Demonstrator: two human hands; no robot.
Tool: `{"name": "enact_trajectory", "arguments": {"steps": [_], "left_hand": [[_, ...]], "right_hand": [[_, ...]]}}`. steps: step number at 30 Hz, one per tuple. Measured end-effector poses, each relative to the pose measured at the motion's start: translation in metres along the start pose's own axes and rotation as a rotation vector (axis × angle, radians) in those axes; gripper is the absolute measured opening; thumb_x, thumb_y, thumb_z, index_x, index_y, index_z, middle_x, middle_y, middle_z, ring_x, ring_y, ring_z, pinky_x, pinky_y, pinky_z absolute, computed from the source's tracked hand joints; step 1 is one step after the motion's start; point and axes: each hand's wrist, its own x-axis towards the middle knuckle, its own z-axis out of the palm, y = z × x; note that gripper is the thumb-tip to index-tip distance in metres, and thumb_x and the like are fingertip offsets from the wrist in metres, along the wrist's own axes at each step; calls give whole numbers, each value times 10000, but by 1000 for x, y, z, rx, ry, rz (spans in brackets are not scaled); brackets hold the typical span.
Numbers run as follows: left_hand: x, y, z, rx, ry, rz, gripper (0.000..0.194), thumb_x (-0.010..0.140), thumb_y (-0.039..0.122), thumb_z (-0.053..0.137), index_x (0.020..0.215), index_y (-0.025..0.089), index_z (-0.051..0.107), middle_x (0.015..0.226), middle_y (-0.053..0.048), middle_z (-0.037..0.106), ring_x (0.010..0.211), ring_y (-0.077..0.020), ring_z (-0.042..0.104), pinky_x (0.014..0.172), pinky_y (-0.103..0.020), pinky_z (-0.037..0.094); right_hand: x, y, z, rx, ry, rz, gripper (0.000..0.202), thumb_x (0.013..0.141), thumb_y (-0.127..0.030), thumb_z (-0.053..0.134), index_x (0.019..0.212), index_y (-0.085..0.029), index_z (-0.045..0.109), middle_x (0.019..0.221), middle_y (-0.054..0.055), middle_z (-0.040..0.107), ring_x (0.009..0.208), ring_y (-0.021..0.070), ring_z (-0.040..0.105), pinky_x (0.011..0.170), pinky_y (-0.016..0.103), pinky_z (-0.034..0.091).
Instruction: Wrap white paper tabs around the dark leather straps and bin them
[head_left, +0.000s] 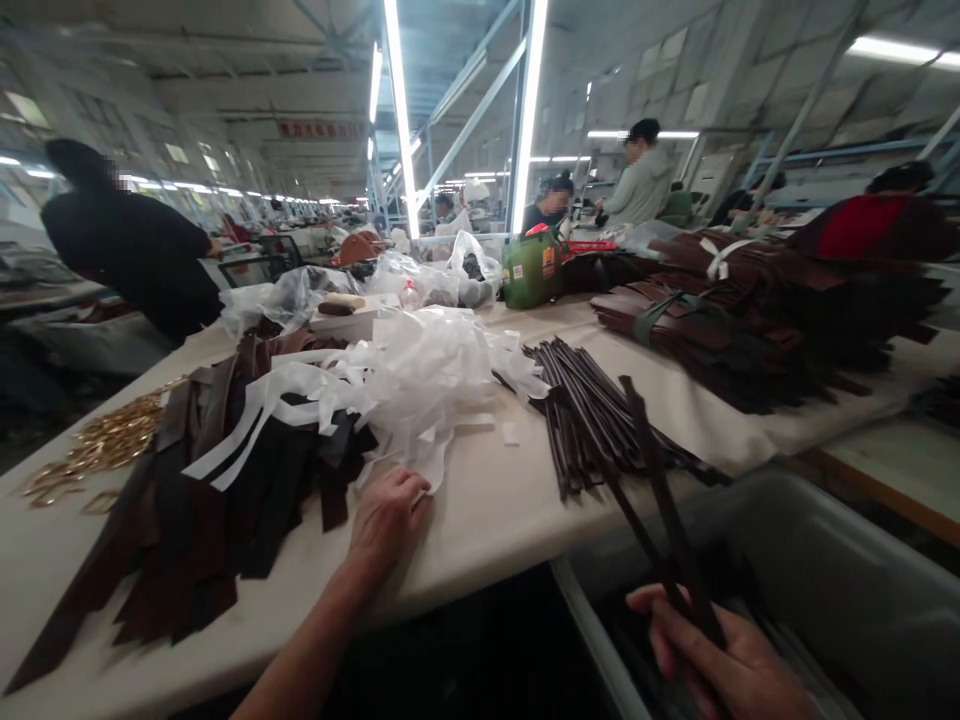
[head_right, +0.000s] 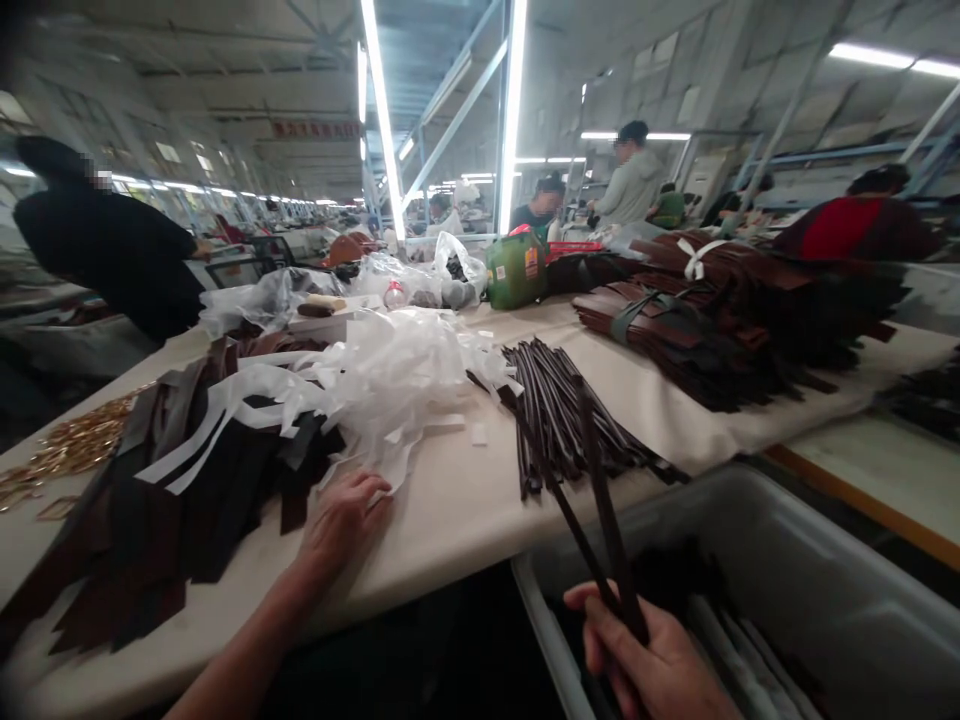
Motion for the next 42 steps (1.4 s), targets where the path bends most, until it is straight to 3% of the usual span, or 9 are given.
{"name": "enact_trajectory", "arguments": {"steps": [3,7,15,20,25,29,32,36,42], "left_hand": [[-1,8,-1,-32,99,75,98,904,143,602,904,191,688,926,-71,748,870,-252,694,794,-382,537],[-14,21,-14,-124,244,272,164,926,97,558,969,214,663,911,-24,734,839,-180,683,888,-339,488],[-25,34,-25,-179,254,386,206,942,99,544,1000,250,672,900,8,714,797,-124,672,983,-310,422],[-24,34,-27,-181,183,479,261,921,67,516,1015,265,657,946,6,727,889,-130,679,1043,-318,400],[-1,4,-6,-12,-3,328,670,714,-52,529,1335,198,560,1393,-127,605,1305,-276,531,1096,-450,412],[28,-17,15,84,-120,262,759,687,-69,531,1383,233,567,1488,-142,525,1338,-337,499,1078,-527,423],[46,-16,21,60,-145,285,670,767,-37,544,1361,266,598,1487,-124,533,1354,-323,482,1090,-524,399],[62,-16,21,32,-196,325,364,873,56,559,1032,313,761,1224,-20,730,1219,-240,599,1074,-436,408],[68,-62,1,100,-166,149,273,857,94,555,920,231,782,1041,-97,775,983,-271,685,990,-463,454]], "right_hand": [[4,-14,20,89,-104,-11,667,729,-794,630,906,-157,728,545,-35,571,356,50,359,403,219,185],[26,-30,51,110,-259,-69,631,783,-727,619,945,-123,702,529,-47,564,351,39,319,378,210,171],[95,-73,132,79,-338,-133,379,906,-513,612,847,-145,678,463,-83,528,322,50,325,326,200,213],[124,-90,159,13,-312,-141,299,966,-303,650,714,-157,581,498,-128,466,329,31,331,319,160,249],[127,-90,159,30,-306,-132,253,974,-228,639,741,-150,580,537,-125,469,348,26,343,318,146,268],[122,-88,155,90,-319,-105,242,992,-242,610,770,-153,577,526,-132,437,332,22,303,303,146,224],[123,-85,153,140,-334,-89,221,989,-243,609,789,-157,575,520,-136,427,327,21,291,300,146,210],[126,-84,143,215,-318,-129,237,954,-269,649,759,-171,555,493,-143,417,319,23,276,304,152,204],[121,-83,92,368,-162,-251,457,705,-549,814,808,-201,536,455,-145,423,350,31,274,332,174,189]]}}
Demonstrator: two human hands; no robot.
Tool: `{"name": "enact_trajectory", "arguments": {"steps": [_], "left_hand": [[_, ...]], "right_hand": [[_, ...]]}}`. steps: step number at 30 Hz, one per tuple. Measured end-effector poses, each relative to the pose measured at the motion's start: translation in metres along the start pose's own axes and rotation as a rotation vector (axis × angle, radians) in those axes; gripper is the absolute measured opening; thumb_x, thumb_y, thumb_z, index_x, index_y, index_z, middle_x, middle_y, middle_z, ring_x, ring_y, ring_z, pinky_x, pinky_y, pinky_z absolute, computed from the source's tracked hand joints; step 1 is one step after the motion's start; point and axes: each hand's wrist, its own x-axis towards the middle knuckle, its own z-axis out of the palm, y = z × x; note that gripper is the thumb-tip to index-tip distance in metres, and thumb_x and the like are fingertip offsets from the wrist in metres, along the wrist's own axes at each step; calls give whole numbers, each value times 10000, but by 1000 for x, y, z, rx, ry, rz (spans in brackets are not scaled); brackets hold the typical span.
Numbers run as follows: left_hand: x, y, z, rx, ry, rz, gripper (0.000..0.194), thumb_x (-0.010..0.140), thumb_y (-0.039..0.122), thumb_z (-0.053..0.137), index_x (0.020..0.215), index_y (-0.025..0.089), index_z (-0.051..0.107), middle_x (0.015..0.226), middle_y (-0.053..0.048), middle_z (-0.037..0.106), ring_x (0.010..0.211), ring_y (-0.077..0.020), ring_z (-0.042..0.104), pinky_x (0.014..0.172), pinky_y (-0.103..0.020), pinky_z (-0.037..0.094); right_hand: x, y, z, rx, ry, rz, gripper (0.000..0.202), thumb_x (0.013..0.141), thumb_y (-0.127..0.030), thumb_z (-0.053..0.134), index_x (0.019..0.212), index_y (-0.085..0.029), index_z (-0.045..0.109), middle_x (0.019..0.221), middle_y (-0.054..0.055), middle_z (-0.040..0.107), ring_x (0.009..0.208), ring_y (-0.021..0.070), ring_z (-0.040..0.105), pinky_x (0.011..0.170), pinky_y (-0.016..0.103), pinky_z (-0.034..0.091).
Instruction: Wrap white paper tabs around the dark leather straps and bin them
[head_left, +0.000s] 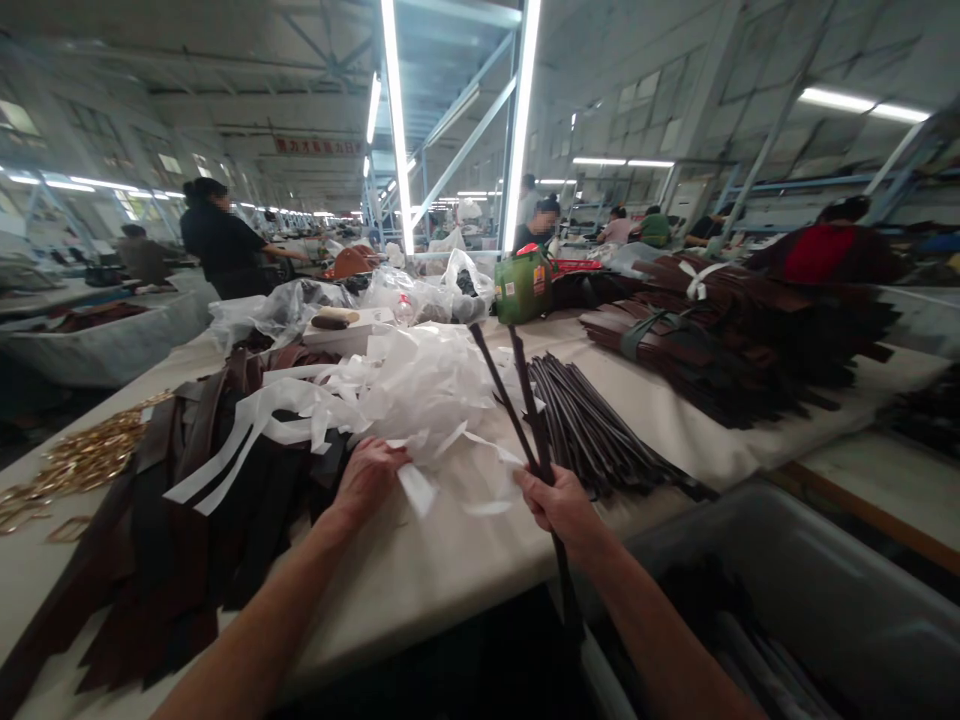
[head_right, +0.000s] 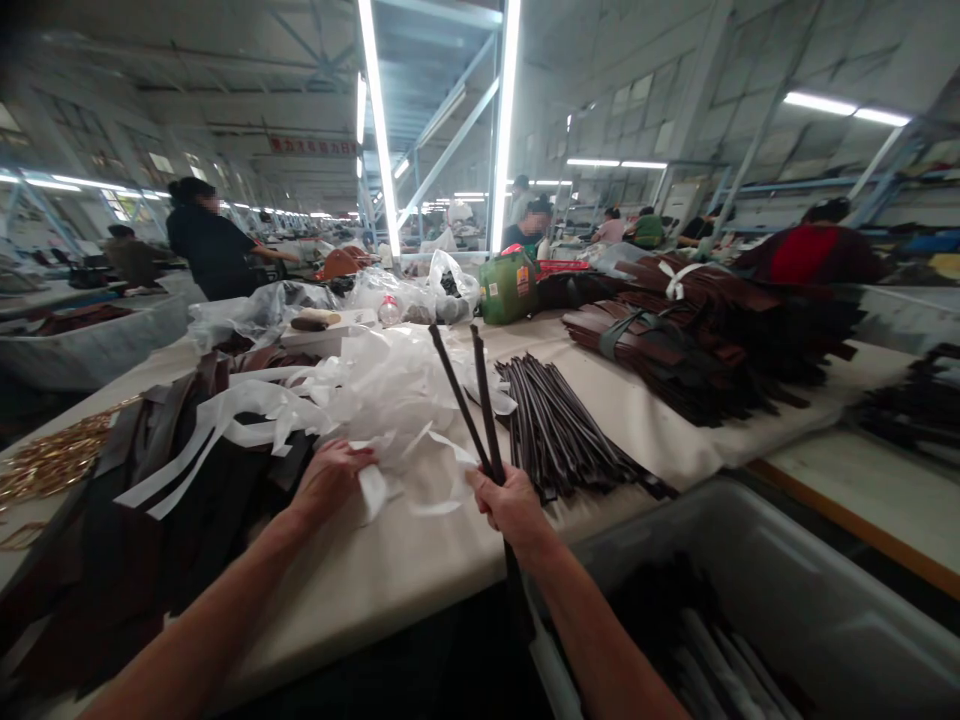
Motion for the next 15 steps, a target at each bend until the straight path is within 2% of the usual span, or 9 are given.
{"name": "enact_trajectory", "arguments": {"steps": [3,6,9,11,13,15], "left_hand": [[-8,-18,-9,7,-16,-60,281,839,87,525,910,187,778,1028,-141,767,995,-305,681,964,-471,473],[-15,-12,-13,-10,-70,-55,314,819,93,524,1004,163,767,1051,-163,757,1043,-328,675,948,-471,497],[-21,3,-23,-101,-150,9,489,759,119,595,1233,192,692,1241,-150,707,1188,-316,628,1007,-436,489],[-22,9,-36,-234,-195,59,567,757,136,593,1311,246,642,1370,-108,643,1255,-274,595,1048,-389,469],[-20,10,-52,-325,-181,44,505,799,118,499,1248,256,684,1365,-86,648,1210,-240,630,1027,-360,483],[-18,13,-67,-282,-84,-52,457,834,101,413,1116,237,746,1256,-89,708,1076,-234,691,954,-355,518]], "right_hand": [[-13,-10,-25,47,64,-39,555,629,-623,833,830,-214,517,443,-145,424,354,34,256,333,183,190],[-23,-14,-36,66,88,-32,563,615,-624,840,825,-219,511,418,-150,410,339,34,237,327,187,171],[-27,-9,-30,56,73,0,530,639,-600,833,823,-206,530,417,-140,426,333,32,250,324,182,172],[-27,-4,-22,32,55,18,509,653,-591,821,815,-187,556,428,-123,455,331,28,257,321,180,174],[-26,1,-14,-2,40,24,499,657,-591,812,798,-173,580,431,-106,478,323,28,259,315,185,164],[-27,2,-7,-32,30,16,481,671,-586,801,791,-171,591,433,-96,488,322,34,267,317,193,164]]}}
